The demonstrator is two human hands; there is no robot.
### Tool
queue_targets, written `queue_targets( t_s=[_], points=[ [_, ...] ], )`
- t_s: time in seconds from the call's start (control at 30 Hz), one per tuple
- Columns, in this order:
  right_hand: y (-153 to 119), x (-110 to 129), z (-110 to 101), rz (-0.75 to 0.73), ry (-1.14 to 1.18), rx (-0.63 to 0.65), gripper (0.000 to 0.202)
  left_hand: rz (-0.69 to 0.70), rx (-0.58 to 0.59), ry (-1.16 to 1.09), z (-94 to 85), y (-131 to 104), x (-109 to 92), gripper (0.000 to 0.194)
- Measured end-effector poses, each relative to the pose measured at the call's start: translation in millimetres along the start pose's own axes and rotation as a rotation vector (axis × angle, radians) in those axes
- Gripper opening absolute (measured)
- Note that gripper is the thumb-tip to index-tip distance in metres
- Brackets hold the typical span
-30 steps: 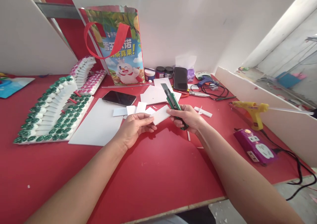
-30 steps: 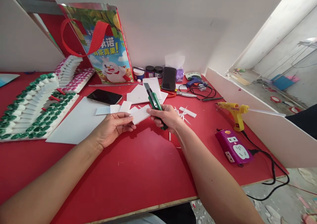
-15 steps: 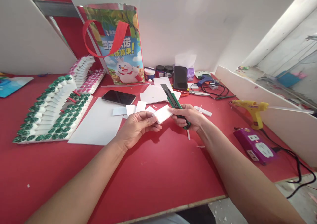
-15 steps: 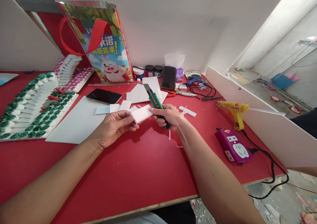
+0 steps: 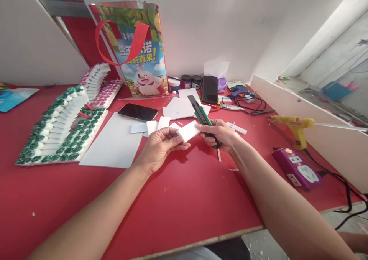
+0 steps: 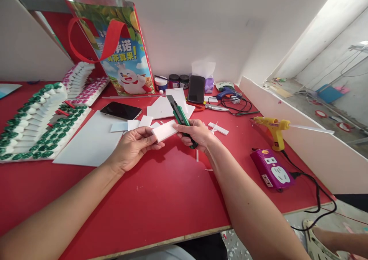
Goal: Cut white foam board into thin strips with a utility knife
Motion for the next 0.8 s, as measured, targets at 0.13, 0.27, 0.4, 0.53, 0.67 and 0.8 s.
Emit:
queue_targets(
  t_s=[0.13, 0.27, 0.4, 0.53, 0.67, 0.8],
  points=[
    [2.9, -1.3, -3.0, -0.036, -0.021, -0.015, 0.041, 0.044, -0.036, 0.042, -2.3, 1.1, -2.2, 0.044],
    [5.2, -2.7, -5.1, -0.056, -0.051, -0.021, 0.042, 0.074, -0.017, 0.074, -2.8, 2.8, -3.4, 0.044],
    [5.5, -2.8, -4.3, -0.074, -0.043, -0.031, 0.043, 0.097, -0.012, 0.134, -6.0, 4.5, -1.3, 0.044],
    [4.8, -3.1, -2.9, -0.078, -0.026, -0.056, 0.044, 0.120, -0.021, 0.161, -9.2, 5.8, 0.6, 0.048],
    [4.5, -2.5, -3.9, -0.085, -0.035, -0.088, 0.043, 0.125, 0.005, 0.278, -10.4, 6.9, -0.3, 0.051],
    [4.4, -1.6, -6.2, -0.094, -0.104, -0.136, 0.038, 0.248, -0.016, 0.589, -12.2, 5.4, -8.4, 0.045]
  ],
)
Point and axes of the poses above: each hand's wrist, its own y-axis towards the middle knuckle, its own z-axis out of the palm, x = y × z, the point moved 6 cm from there along y, towards the middle knuckle, and after that the axes turned 10 degrees about y, right-handed, at the moved point
